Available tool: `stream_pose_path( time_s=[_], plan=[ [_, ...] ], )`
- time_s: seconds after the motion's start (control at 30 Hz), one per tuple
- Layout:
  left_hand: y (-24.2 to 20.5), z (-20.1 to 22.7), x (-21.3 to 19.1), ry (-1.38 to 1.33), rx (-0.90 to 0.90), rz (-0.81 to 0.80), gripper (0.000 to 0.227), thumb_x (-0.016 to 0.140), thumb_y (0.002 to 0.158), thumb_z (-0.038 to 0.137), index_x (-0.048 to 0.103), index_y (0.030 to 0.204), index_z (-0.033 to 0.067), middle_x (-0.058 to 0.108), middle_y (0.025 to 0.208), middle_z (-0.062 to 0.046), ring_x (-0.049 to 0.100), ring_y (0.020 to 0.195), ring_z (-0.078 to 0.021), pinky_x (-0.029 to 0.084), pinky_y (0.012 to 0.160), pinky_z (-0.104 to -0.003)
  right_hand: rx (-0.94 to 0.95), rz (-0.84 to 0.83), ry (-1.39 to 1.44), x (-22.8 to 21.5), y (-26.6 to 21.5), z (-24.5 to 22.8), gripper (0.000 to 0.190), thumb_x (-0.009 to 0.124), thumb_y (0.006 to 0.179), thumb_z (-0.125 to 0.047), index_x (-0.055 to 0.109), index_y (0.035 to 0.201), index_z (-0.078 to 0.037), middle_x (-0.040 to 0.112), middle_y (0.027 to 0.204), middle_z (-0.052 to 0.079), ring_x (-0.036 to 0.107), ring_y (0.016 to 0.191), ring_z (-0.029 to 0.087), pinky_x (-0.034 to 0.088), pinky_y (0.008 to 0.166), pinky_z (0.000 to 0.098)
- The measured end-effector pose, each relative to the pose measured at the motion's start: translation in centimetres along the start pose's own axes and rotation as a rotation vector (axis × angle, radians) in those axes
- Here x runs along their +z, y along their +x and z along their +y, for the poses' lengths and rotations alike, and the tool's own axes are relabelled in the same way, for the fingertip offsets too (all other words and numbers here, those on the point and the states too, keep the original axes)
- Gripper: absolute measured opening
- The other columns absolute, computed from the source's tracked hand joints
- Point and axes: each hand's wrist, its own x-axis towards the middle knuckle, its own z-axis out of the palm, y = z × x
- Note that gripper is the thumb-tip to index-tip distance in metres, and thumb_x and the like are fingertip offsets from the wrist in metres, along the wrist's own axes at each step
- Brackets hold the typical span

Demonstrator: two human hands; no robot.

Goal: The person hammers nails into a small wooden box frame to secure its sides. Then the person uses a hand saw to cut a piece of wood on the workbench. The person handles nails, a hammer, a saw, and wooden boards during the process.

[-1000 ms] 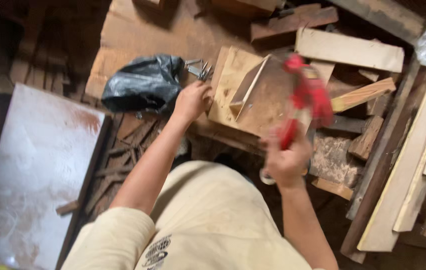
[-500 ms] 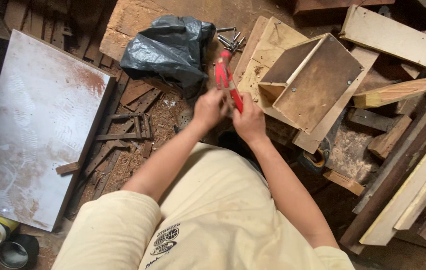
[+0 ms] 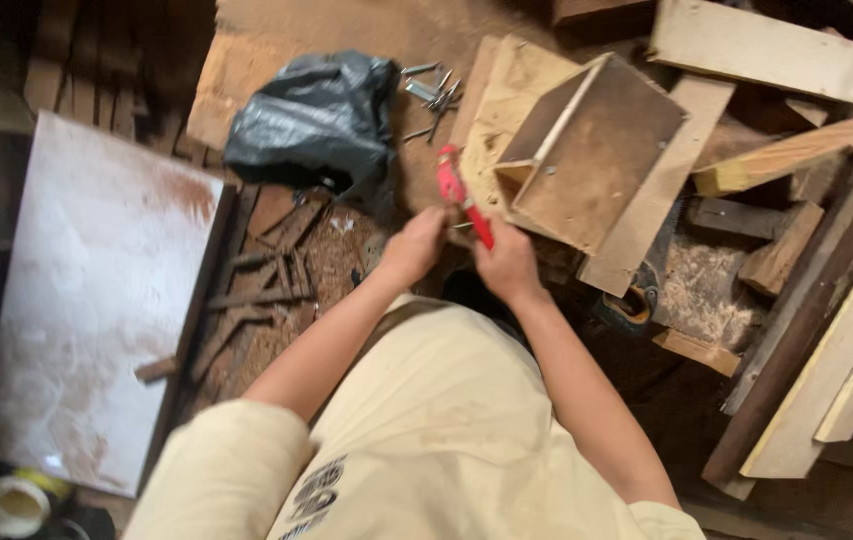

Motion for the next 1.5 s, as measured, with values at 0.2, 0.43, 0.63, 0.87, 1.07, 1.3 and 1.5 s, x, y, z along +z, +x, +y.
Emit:
stream_pose_path(
  time_s=[0.2, 0.43, 0.63, 0.87, 1.07, 1.3, 1.5],
  plan=[
    [3.2, 6.0, -9.8, -0.213, -0.146, 0.268, 0.011, 0.08, 0.089, 0.007, 0.074, 0.095, 0.0024, 0.074, 0.087, -0.009, 0.068, 0.07, -0.0146, 0.054, 0.062, -0.03, -0.179, 0.117, 0.319, -4.6, -0.4, -7.7, 0.028, 0.072, 0.095, -0.004, 0.06, 0.121, -0.003, 0.072, 0.092, 0.014, 0.075, 0.082, 0.029, 0.059, 0.071, 0.0381],
    [10.3, 15.1, -11.4, -0.338, 0.356, 0.136, 0.013, 0.082, 0.088, 0.005, 0.076, 0.099, 0.0023, 0.073, 0.096, -0.009, 0.069, 0.08, -0.0139, 0.057, 0.07, -0.029, -0.071, 0.428, 0.179, -13.3, -0.1, -7.6, 0.043, 0.08, 0.098, -0.01, 0.056, 0.132, 0.004, 0.065, 0.077, 0.003, 0.064, 0.065, 0.014, 0.056, 0.063, 0.0305],
    [15.7, 18.2, -8.6, -0.11, 0.556, -0.119, 0.017, 0.079, 0.094, 0.008, 0.07, 0.109, 0.0053, 0.076, 0.098, -0.008, 0.075, 0.086, -0.023, 0.06, 0.075, -0.035, 0.181, 0.55, 0.195, -15.3, 0.1, -4.5, 0.039, 0.091, 0.092, -0.021, 0.062, 0.112, -0.004, 0.071, 0.09, 0.004, 0.069, 0.077, 0.013, 0.058, 0.068, 0.0304],
    [17.8, 19.5, -8.9, 0.055, 0.573, -0.339, 0.035, 0.078, 0.086, 0.004, 0.062, 0.117, 0.0086, 0.076, 0.091, -0.006, 0.075, 0.082, -0.0253, 0.059, 0.071, -0.037, 0.347, 0.543, 0.413, -14.2, 0.6, -4.5, 0.035, 0.088, 0.084, -0.009, 0.063, 0.107, -0.001, 0.076, 0.098, 0.006, 0.074, 0.081, 0.011, 0.058, 0.06, 0.0279],
    [18.1, 21.0, -10.6, 0.009, 0.492, -0.447, 0.047, 0.079, 0.078, -0.001, 0.058, 0.12, 0.0081, 0.078, 0.089, -0.006, 0.076, 0.083, -0.024, 0.06, 0.074, -0.036, 0.356, 0.473, 0.453, -15.4, 1.4, -4.0, 0.033, 0.087, 0.084, -0.009, 0.066, 0.108, -0.002, 0.077, 0.098, 0.004, 0.074, 0.085, 0.011, 0.06, 0.071, 0.0277],
    [17.9, 21.2, -8.8, -0.091, 0.301, -0.407, 0.033, 0.079, 0.084, 0.005, 0.065, 0.113, 0.0095, 0.078, 0.1, -0.006, 0.078, 0.092, -0.0187, 0.062, 0.085, -0.032, 0.043, 0.471, 0.206, -16.5, 3.5, 0.2, 0.06, 0.097, 0.083, -0.021, 0.066, 0.13, 0.0, 0.074, 0.116, 0.011, 0.071, 0.108, 0.016, 0.057, 0.095, 0.0323],
    [11.9, 21.1, -6.1, 0.165, 0.233, 0.294, 0.017, 0.078, 0.091, 0.008, 0.074, 0.107, 0.0113, 0.079, 0.107, -0.003, 0.07, 0.109, -0.0193, 0.047, 0.098, -0.041, -0.13, 0.263, 0.439, -17.2, 8.4, 4.3, 0.08, 0.091, 0.078, -0.029, 0.05, 0.139, 0.002, 0.06, 0.126, 0.003, 0.058, 0.102, 0.014, 0.05, 0.095, 0.0309]
  ],
)
